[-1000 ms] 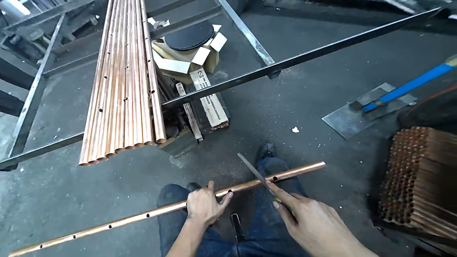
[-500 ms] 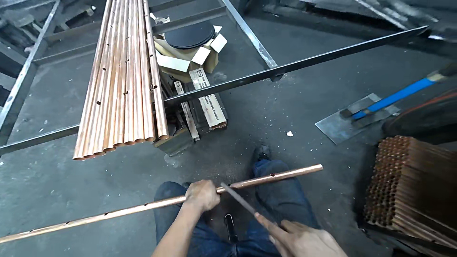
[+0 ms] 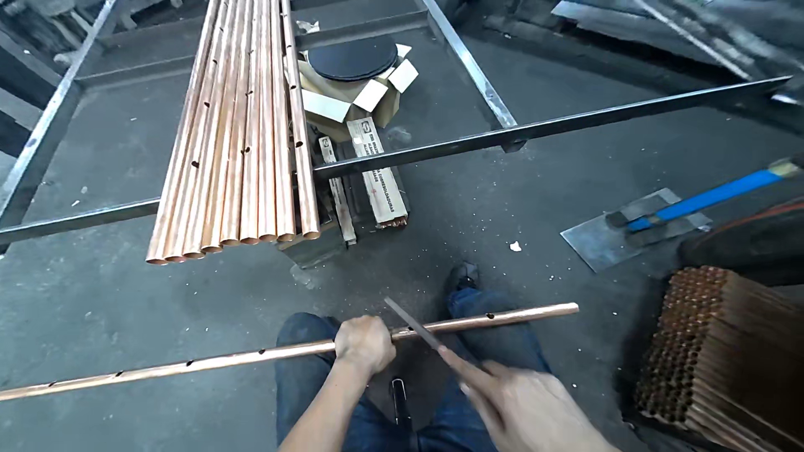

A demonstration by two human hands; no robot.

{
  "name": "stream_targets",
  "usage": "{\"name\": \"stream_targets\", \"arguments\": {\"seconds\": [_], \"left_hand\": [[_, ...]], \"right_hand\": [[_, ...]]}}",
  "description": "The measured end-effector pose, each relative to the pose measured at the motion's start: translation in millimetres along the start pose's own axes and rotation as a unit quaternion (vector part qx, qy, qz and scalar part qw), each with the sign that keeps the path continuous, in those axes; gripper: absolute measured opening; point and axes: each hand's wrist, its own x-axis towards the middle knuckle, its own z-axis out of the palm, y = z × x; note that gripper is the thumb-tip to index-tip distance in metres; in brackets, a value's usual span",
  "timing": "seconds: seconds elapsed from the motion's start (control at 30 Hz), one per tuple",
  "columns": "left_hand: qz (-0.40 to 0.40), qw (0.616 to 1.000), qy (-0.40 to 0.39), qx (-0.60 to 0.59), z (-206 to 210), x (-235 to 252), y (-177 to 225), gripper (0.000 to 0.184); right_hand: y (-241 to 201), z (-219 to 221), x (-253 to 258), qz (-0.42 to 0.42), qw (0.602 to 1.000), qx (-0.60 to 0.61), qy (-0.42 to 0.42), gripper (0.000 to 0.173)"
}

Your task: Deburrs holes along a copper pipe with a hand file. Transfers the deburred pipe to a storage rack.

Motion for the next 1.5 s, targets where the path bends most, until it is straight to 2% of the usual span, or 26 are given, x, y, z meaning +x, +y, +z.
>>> {"name": "stream_targets", "arguments": {"seconds": [0.1, 0.2, 0.27, 0.3, 0.43, 0.5, 0.6, 0.67, 0.7, 0.8, 0.9, 1.0, 1.1, 1.2, 1.23, 1.27, 1.37, 1.43, 1.5], "left_hand": [[0.004, 1.0, 0.014, -0.004, 2.2, -0.4, 1.0, 0.039], [-0.003, 0.999, 0.041, -0.001, 11.7, -2.7, 4.9, 0.038], [-0.007, 0.999, 0.053, 0.001, 14.6, -3.3, 5.2, 0.038], [-0.006, 0.998, 0.056, -0.001, 15.5, -3.9, 4.8, 0.037], [-0.008, 0.998, 0.06, -0.014, 16.8, -5.1, -0.1, 0.036], [-0.006, 0.998, 0.066, -0.021, 19.8, -4.6, -1.9, 0.036], [0.003, 0.995, 0.098, -0.007, 27.4, -2.1, -1.4, 0.038], [0.018, 0.992, 0.121, -0.001, 32.7, -1.7, -3.8, 0.045], [0.024, 0.992, 0.128, 0.0, 32.9, -2.5, -7.3, 0.046], [0.035, 0.987, 0.158, 0.004, 37.2, -10.9, -24.0, 0.035], [0.041, 0.961, 0.27, 0.032, 52.7, -5.2, -55.5, 0.032], [0.004, 0.95, 0.3, 0.087, 58.3, -1.5, -70.0, 0.037], [-0.011, 0.972, 0.221, 0.08, 40.6, -9.5, -48.4, 0.044], [0.086, 0.987, 0.136, 0.021, 18.5, -16.1, 1.1, 0.079], [0.106, 0.989, 0.104, 0.016, 12.0, -14.5, 19.8, 0.082], [0.11, 0.992, 0.068, 0.009, 6.3, -11.9, 35.4, 0.079], [0.072, 0.997, -0.022, 0.002, -3.5, -6.7, 52.9, 0.048], [0.055, 0.997, -0.058, 0.015, -5.9, -8.5, 45.2, 0.042], [0.044, 0.997, -0.06, 0.031, -3.7, -10.7, 35.1, 0.04]], "right_hand": [[-0.6, -1.2, -22.8, 0.012, 0.998, 0.009, -0.059, 0.046], [0.4, 13.5, 26.6, 0.02, 0.997, -0.018, -0.077, 0.048], [-6.6, 1.9, 67.9, 0.041, 0.986, -0.024, -0.16, 0.048], [-7.8, -3.5, 73.6, 0.041, 0.984, -0.024, -0.173, 0.047], [-5.8, -15.9, 15.3, 0.016, 0.995, 0.005, -0.101, 0.047], [-10.4, -14.0, -3.3, 0.015, 0.994, 0.007, -0.108, 0.047], [-15.5, 9.6, 34.0, 0.037, 0.994, -0.019, -0.103, 0.049], [-19.3, 3.0, 72.7, 0.08, 0.982, -0.025, -0.169, 0.05], [-17.2, -1.4, 77.9, 0.085, 0.984, -0.019, -0.158, 0.049], [10.6, -8.8, 34.7, 0.072, 0.997, -0.007, -0.018, 0.047], [49.3, -11.5, -12.4, 0.097, 0.995, -0.011, -0.011, 0.049], [63.8, 12.6, -28.7, 0.092, 0.996, 0.011, -0.008, 0.05], [66.3, 31.1, -30.4, 0.098, 0.995, 0.026, 0.009, 0.052], [73.2, 36.1, -33.1, 0.097, 0.995, 0.031, 0.007, 0.054], [74.3, 36.2, -33.8, 0.099, 0.995, 0.032, 0.005, 0.055], [74.1, 34.8, -34.4, 0.102, 0.994, 0.033, 0.0, 0.055], [70.8, 28.2, -37.9, 0.111, 0.993, 0.032, -0.022, 0.056], [65.3, 22.7, -39.8, 0.095, 0.994, 0.037, -0.03, 0.053], [59.0, 22.7, -40.4, 0.076, 0.995, 0.045, -0.036, 0.051]]}}
